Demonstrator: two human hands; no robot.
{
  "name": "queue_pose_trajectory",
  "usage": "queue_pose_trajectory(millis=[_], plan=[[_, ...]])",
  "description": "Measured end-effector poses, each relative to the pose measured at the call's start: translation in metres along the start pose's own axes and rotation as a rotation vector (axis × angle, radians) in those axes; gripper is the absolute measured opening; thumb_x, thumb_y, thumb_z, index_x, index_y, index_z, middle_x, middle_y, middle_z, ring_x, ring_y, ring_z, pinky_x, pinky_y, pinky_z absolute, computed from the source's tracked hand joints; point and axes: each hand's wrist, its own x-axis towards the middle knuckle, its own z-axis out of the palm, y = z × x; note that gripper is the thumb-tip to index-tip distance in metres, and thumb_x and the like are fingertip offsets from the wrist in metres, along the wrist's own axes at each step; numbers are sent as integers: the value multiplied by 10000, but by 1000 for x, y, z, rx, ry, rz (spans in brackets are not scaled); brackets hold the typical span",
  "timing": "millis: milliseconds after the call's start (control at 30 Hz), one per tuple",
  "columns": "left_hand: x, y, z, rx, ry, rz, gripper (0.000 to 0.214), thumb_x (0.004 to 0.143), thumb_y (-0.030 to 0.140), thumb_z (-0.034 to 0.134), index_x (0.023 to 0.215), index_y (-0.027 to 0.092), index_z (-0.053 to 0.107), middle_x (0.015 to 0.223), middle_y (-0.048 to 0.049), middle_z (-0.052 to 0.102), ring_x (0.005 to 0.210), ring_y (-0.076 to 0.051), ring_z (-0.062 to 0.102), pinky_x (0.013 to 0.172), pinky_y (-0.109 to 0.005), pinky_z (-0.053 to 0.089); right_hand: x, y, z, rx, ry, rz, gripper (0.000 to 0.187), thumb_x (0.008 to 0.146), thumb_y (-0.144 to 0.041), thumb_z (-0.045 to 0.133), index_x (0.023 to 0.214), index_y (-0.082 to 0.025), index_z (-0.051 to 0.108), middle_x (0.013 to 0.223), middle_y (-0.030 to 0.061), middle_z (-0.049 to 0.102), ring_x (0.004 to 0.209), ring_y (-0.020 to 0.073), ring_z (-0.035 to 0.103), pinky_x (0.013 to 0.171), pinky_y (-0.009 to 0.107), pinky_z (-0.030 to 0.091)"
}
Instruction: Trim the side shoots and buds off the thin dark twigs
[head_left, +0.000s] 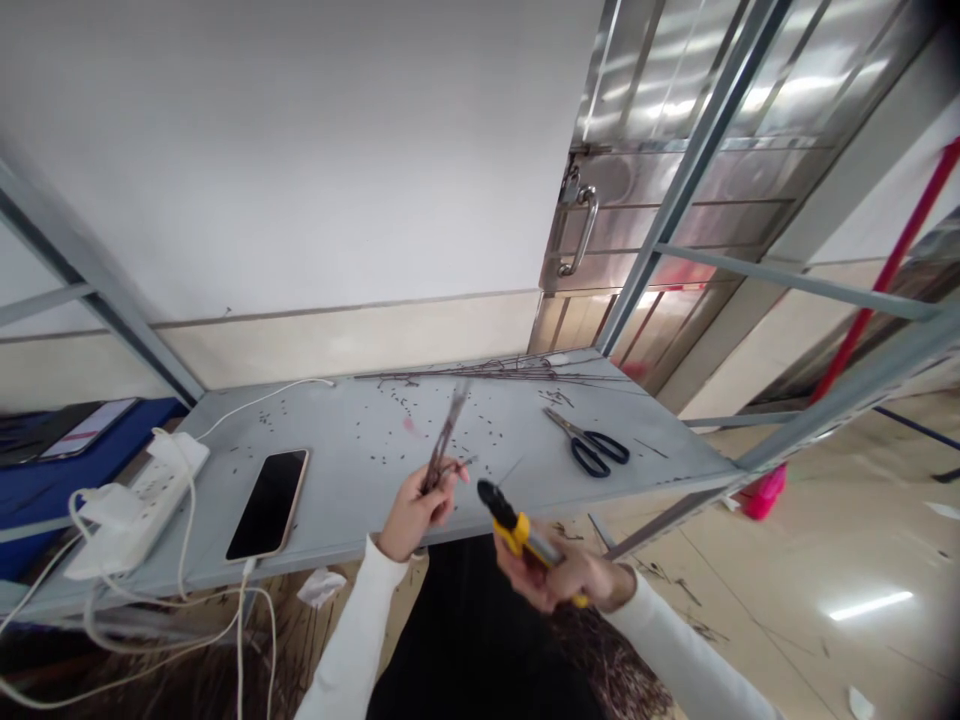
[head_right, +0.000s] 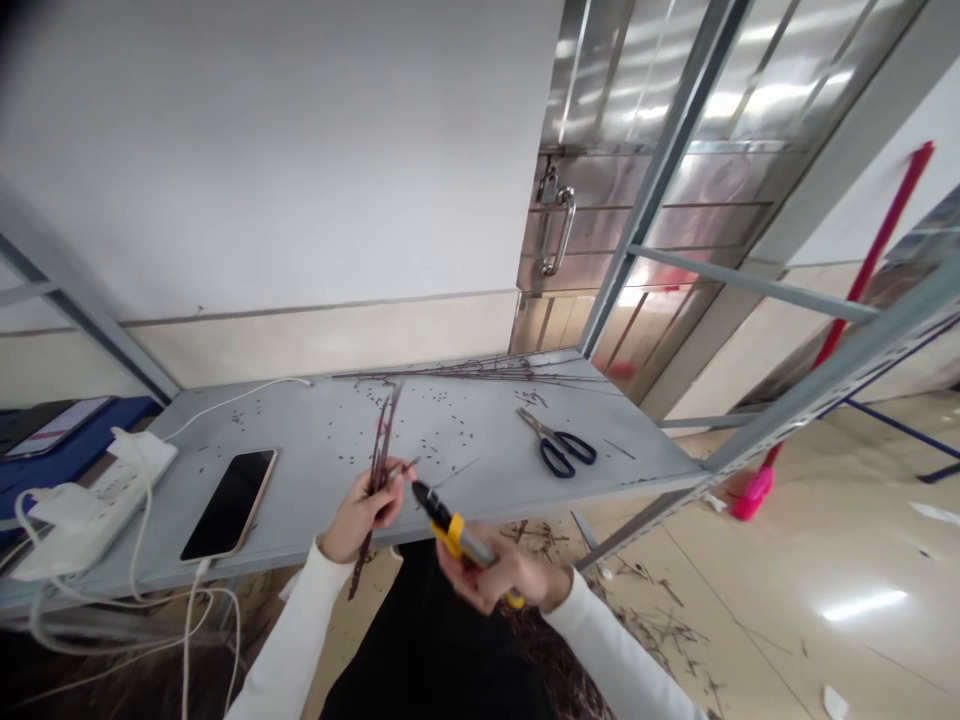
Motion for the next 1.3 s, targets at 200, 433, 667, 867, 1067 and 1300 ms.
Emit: queue_pose_trajectory(millis=[200,433,667,867,1067,1300], plan=[[-7,-2,-10,-8,71,32,344,778,485,595,872,155,563,388,105,380,325,-43,223,347,-196,136,-4,5,11,268,-52,-155,283,489,-120,565,741,-191,458,629,-66,399,452,42,310,400,176,204],[-15,4,-9,10,82,52,379,792,492,582,951,148,573,407,105,377,352,-50,240,361,-196,148,-11,3,2,529,683,-644,239,610,-222,549,814,-236,425,691,-49,303,537,95,301,497,239,309],[-17,4,-1,-10,61,51,397,832,483,533,1004,129,578,422,89,414,366,-55,245,377,-211,155,3,29,-10,102,1188,-436,211,691,-242,526,878,-256,429,743,-40,383,603,121,410,580,280,371],[-26,8,-3,10,87,55,374,849,481,512,901,123,606,436,69,425,368,-59,242,384,-235,151,28,48,-57,-924,1201,257,371,716,-258,530,1076,-185,474,868,45,557,781,217,544,646,306,384],[-35,19,-20,16,195,82,345,856,480,501,858,146,585,423,84,409,362,-55,219,377,-224,155,68,56,-78,-1257,1102,470,462,757,-281,552,1188,-126,495,1057,158,574,998,326,530,798,421,378],[-38,30,-27,19,230,44,366,834,501,519,864,143,588,431,82,413,358,-53,214,365,-221,140,86,58,-74,-1296,1150,394,482,821,-404,527,1189,-93,503,1150,192,508,1077,346,461,906,485,322]])
